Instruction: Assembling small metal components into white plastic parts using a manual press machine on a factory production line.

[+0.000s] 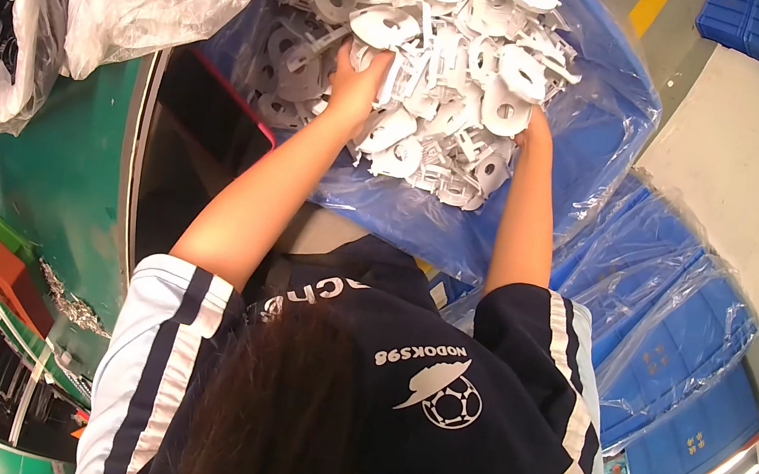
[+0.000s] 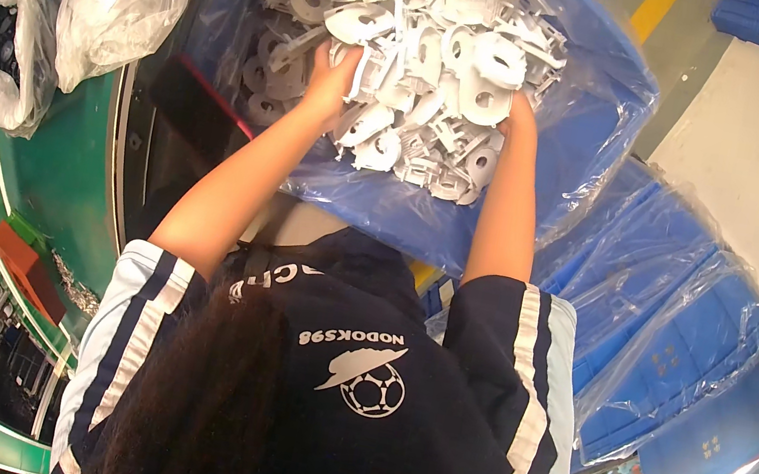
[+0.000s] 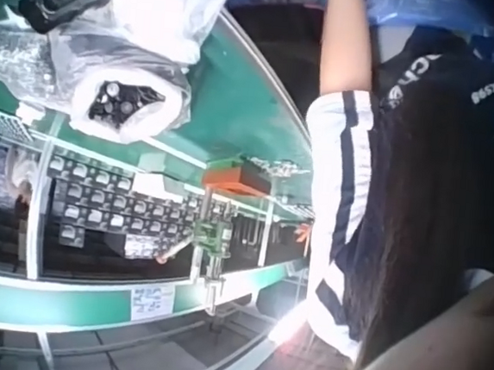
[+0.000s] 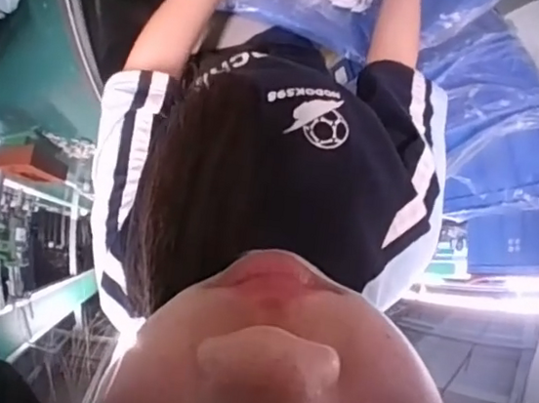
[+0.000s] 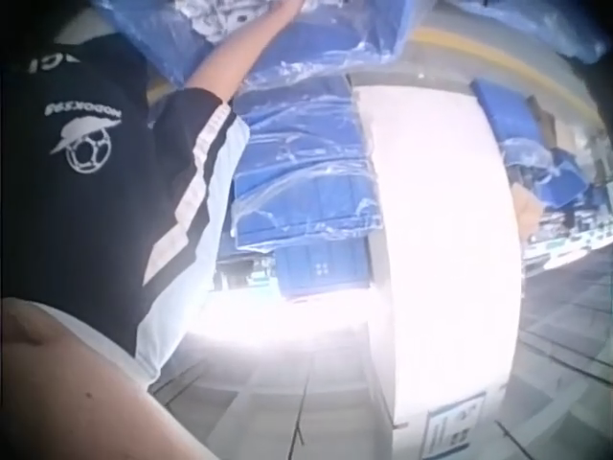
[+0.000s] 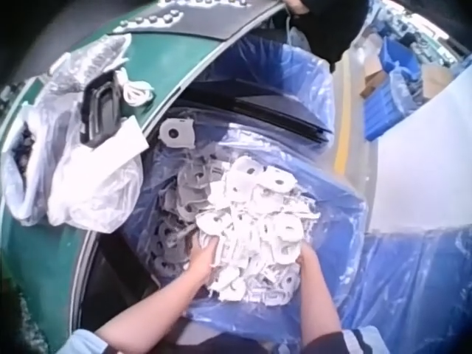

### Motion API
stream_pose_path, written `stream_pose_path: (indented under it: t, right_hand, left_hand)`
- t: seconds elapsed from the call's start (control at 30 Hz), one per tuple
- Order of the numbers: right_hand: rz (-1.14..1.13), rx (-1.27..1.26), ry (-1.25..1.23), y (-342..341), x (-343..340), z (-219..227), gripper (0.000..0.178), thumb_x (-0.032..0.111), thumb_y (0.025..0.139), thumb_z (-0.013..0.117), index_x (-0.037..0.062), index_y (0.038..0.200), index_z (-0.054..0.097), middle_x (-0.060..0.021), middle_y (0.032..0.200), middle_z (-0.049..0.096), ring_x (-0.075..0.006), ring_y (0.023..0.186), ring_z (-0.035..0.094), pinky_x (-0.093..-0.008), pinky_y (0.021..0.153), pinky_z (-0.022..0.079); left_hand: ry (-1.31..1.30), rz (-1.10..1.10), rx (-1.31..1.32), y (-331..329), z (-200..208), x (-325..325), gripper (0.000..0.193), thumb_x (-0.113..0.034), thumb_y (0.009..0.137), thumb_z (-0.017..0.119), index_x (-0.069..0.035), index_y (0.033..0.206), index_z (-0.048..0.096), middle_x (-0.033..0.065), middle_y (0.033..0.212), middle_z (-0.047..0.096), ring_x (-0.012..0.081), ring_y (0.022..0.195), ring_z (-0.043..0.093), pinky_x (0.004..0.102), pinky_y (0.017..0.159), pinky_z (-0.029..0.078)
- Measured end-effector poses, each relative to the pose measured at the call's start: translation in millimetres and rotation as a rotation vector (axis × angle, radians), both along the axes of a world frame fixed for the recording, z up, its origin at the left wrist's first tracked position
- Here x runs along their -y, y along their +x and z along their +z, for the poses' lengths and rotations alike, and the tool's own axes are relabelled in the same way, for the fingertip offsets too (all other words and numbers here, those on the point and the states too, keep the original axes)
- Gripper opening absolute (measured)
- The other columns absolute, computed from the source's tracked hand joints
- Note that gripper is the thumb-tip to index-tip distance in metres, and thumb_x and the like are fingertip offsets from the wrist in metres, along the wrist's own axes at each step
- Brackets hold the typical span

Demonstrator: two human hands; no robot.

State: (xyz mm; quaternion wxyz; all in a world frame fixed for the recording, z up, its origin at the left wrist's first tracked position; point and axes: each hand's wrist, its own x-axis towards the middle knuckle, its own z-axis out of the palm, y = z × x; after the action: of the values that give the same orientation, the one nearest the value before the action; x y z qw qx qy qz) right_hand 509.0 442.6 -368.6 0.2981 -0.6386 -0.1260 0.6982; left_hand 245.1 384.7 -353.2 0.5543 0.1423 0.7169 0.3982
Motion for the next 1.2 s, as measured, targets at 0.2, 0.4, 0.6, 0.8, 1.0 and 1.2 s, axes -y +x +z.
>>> stream_pose_path:
  t: [0.2,0.4,0.6,0.8,1.0,1.2]
  right_hand:
    - [0.154,-0.052,-0.066,11,-2,-13,0.034,0.034,0.089,0.055,0.0074,0.11,0.06,-0.0022,0.089,0.066,-0.0106,0.072,0.063,-0.0273,0.061,0.054]
    - [0.173,-0.209,0.139,-5,12,-6,0.03,0.029,0.091,0.052,0.0067,0.11,0.06,-0.0025,0.086,0.066,-0.0117,0.071,0.064,-0.0255,0.057,0.053]
    - [0.072,-0.042,-0.061,24,14,-92,0.026,0.025,0.088,0.055,0.003,0.1,0.062,-0.0051,0.087,0.066,-0.0132,0.073,0.064,-0.027,0.061,0.054]
    - [0.125,-0.086,0.12,23,22,-90,0.029,0.021,0.09,0.052,0.0073,0.115,0.049,-0.0058,0.103,0.058,-0.014,0.085,0.059,-0.0266,0.073,0.049]
    - [0.43,-0.085,0.317,4,31,-64,0.055,0.017,0.092,0.048,0.0147,0.143,0.025,-0.0091,0.133,0.044,-0.0148,0.11,0.051,-0.0259,0.089,0.043]
    - [0.409,0.247,0.444,26,3,-110,0.053,0.032,0.096,0.044,0.017,0.143,0.024,-0.0079,0.114,0.053,-0.0168,0.093,0.053,-0.0269,0.081,0.043]
  left_hand:
    - [-0.234,-0.071,0.046,7,16,-7,0.095,-0.051,0.07,0.067,-0.01,0.142,0.019,0.0277,0.138,0.021,0.0383,0.119,0.039,0.0398,0.096,0.036]
    - [-0.113,-0.101,-0.011,8,35,4,0.088,-0.049,0.073,0.065,-0.003,0.138,0.026,0.0257,0.134,0.033,0.0329,0.12,0.041,0.0369,0.097,0.037]
    - [-0.157,-0.024,0.014,14,-3,-3,0.087,-0.048,0.076,0.062,-0.01,0.142,0.02,0.0256,0.138,0.026,0.0352,0.125,0.034,0.0416,0.101,0.031]
    - [-0.159,0.079,0.344,17,36,-9,0.084,-0.04,0.081,0.061,-0.007,0.142,0.014,0.0236,0.139,0.027,0.0324,0.124,0.036,0.0421,0.096,0.039]
    - [-0.084,0.032,0.351,8,35,1,0.086,-0.037,0.083,0.06,-0.004,0.142,0.008,0.0228,0.14,0.026,0.0313,0.125,0.036,0.0421,0.095,0.04]
    - [-0.093,0.073,0.396,21,37,-15,0.088,-0.035,0.081,0.062,-0.006,0.143,0.006,0.0218,0.139,0.027,0.0301,0.126,0.034,0.04,0.096,0.037]
